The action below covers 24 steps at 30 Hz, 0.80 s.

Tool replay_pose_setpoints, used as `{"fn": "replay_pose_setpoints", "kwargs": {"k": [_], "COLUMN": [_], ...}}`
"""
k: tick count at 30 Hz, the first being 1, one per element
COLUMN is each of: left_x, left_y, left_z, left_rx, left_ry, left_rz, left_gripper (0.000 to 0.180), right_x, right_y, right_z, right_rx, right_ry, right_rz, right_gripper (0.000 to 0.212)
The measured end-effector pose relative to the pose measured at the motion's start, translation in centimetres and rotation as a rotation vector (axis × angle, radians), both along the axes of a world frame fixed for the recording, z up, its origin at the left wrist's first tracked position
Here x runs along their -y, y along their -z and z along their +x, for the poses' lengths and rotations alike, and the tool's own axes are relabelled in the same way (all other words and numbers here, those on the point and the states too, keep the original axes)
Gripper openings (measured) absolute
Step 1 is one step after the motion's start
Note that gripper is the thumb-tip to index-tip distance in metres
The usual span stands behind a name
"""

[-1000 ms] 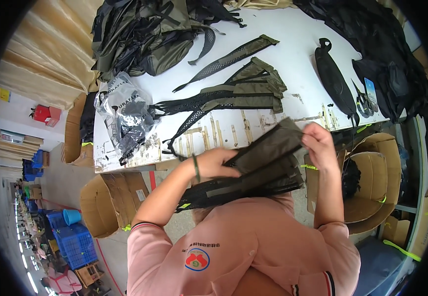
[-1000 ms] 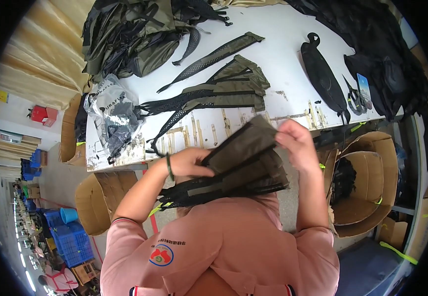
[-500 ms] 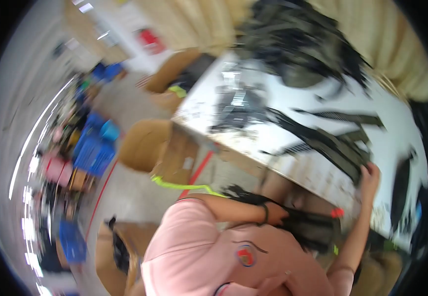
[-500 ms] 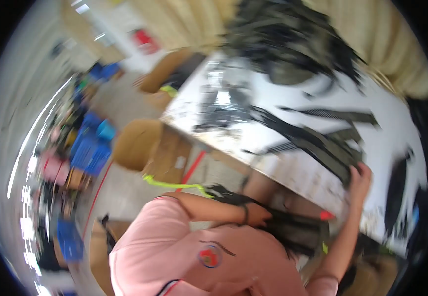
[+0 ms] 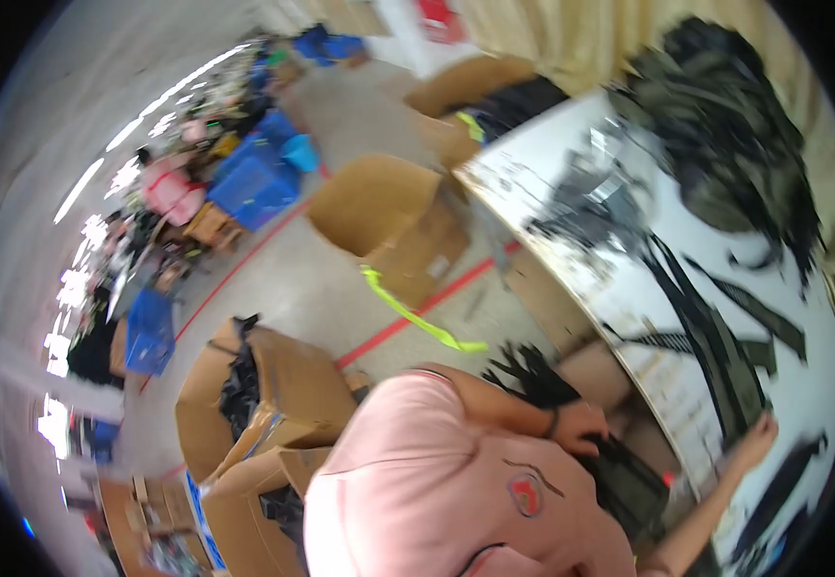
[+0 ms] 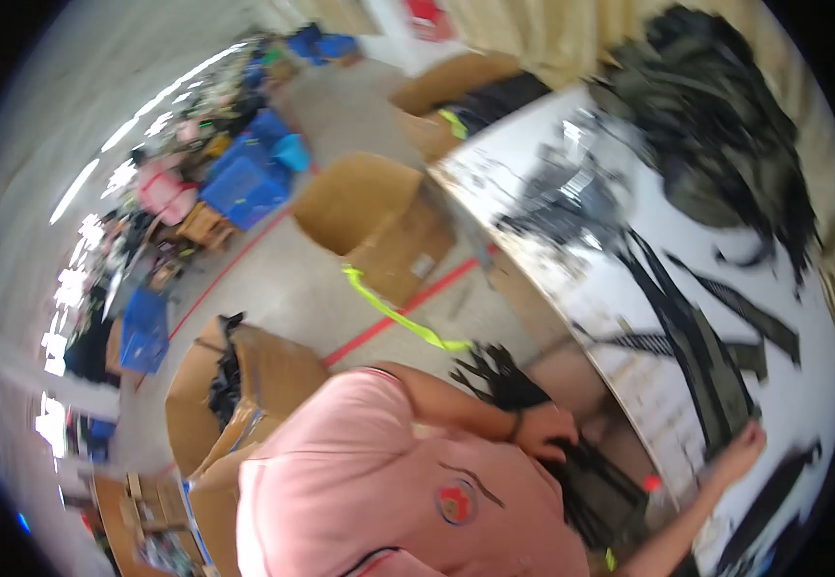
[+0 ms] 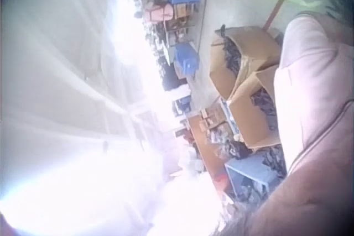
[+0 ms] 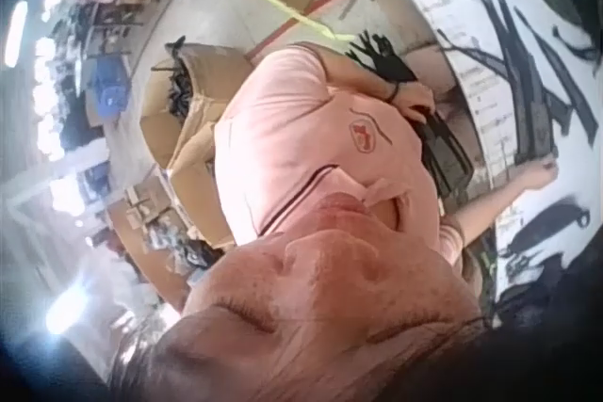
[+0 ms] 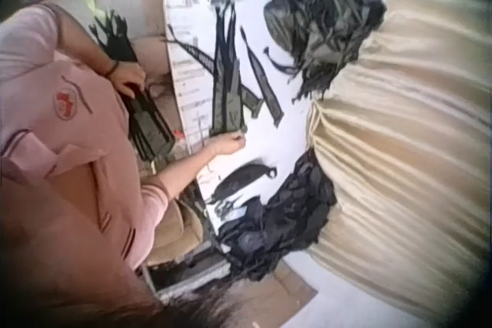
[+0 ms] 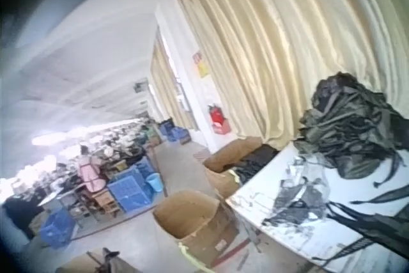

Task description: Organizing and checking buckle attachments on backpack straps in a factory setting.

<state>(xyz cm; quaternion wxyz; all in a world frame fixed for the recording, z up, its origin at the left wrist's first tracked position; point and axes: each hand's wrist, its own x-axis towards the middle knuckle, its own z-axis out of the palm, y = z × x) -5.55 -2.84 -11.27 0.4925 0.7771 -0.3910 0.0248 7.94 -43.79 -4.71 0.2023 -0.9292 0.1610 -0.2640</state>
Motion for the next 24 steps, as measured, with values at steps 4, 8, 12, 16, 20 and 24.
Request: {"fn": "replay_pose_setpoints", "kwargs": {"k": [4,8,12,16,20,24], "left_x": [0.5,8.3,13.5,14.6,14.8,15.2], "left_y": [-8.0,-12.8,-11.8,-12.7,-12.2,-8.9], "left_z": [3.0,8.7,11.3,13.9,14.2,15.0], "left_rx": [0.019,0.319,0.239,0.138,-0.016,-0.061], "left_ry": [-0.11,-0.089,0.022,0.208,0.348,0.268], "left_rz": [0.047,-0.235,-0.161,0.22,0.38,0.301], "left_gripper": [0.03,0.052,0.051,0.036,0.034,0.029], "right_x": [-10.1,-11.5,-12.5,-12.6,-12.2,-13.5], "right_y": [-6.8,-7.1,-5.7,-4.7,-4.9,-6.1], "right_z": [-3.4,-9.5,-12.4,-12.4,-12.0,-11.8], "right_rx": [0.212,0.336,0.204,0.136,-0.047,-0.125], "right_ry": [-0.266,-0.417,-0.426,-0.379,-0.309,-0.348], "right_rz": [0.19,0.027,0.125,0.28,0.388,0.336], "right_gripper": [0.009,0.007,0.008,0.014,0.016,0.022]}}
